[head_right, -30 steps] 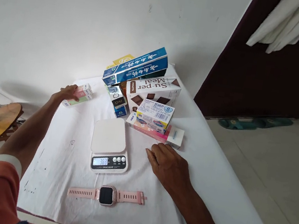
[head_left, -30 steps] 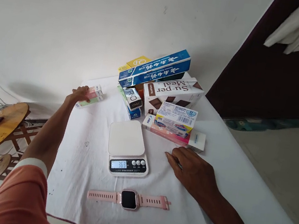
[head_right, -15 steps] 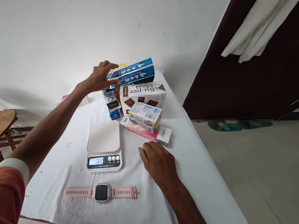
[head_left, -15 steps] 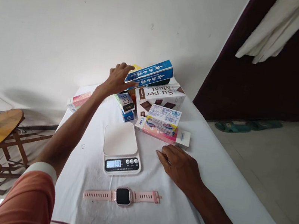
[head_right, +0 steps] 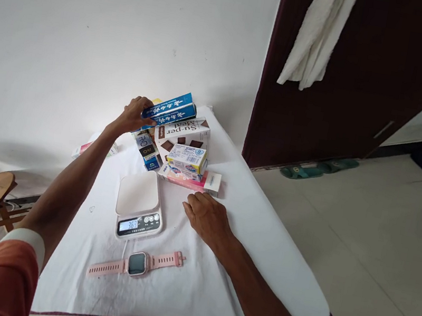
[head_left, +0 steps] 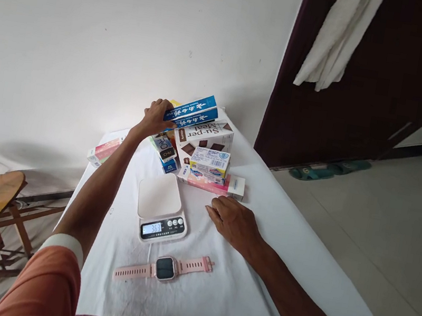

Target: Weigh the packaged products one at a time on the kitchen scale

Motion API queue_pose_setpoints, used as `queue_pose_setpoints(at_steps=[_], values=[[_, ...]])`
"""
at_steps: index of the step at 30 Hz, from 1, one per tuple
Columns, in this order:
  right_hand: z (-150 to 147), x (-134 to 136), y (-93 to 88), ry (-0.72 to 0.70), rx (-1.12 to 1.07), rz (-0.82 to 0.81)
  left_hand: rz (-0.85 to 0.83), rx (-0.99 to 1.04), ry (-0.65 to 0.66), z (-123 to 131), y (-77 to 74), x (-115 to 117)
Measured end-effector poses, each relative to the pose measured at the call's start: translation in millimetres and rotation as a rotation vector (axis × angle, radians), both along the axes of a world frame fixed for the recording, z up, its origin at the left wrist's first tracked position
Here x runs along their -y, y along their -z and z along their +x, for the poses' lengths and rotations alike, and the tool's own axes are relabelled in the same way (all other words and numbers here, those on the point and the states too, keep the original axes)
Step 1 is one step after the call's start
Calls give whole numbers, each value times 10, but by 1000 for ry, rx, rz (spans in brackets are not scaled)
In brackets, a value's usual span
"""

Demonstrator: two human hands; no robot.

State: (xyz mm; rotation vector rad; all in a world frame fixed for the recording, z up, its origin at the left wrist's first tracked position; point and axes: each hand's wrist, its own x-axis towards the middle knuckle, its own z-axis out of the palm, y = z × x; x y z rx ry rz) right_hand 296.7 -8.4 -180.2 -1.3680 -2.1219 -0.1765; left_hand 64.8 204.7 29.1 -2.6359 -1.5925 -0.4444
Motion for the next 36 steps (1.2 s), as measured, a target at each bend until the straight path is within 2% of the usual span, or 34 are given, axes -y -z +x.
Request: queue_pose_setpoints(at_steps=[4, 7, 9, 12, 16, 20, 27, 30, 36], values=[[-12, 11, -42, 19, 0, -62, 100, 54, 3, -187, -187, 320], [-26, 22, -77, 22, 0, -118, 138, 47, 47, -405, -312, 734], [-33, 25, -92, 21, -6, -158, 121, 5, 79, -522, -326, 1057], [-37, 27, -115, 40, -11, -213, 12, -79, 137, -625, -185, 1505], [-33, 34, -157, 38, 7, -271, -154, -137, 174, -687, 192, 1867], [-33, 34, -172, 37, 16, -269, -235, -143, 132, -737, 454, 1950], [-40, 11, -108, 42, 4, -229, -290, -175, 85, -803, 634, 1881], [-43, 8, -99, 42, 2, -232, -318, -184, 59, -814, 646, 1907], [-44, 12, -100, 36, 3, -222, -274, -112, 37, -843, 485, 2017]])
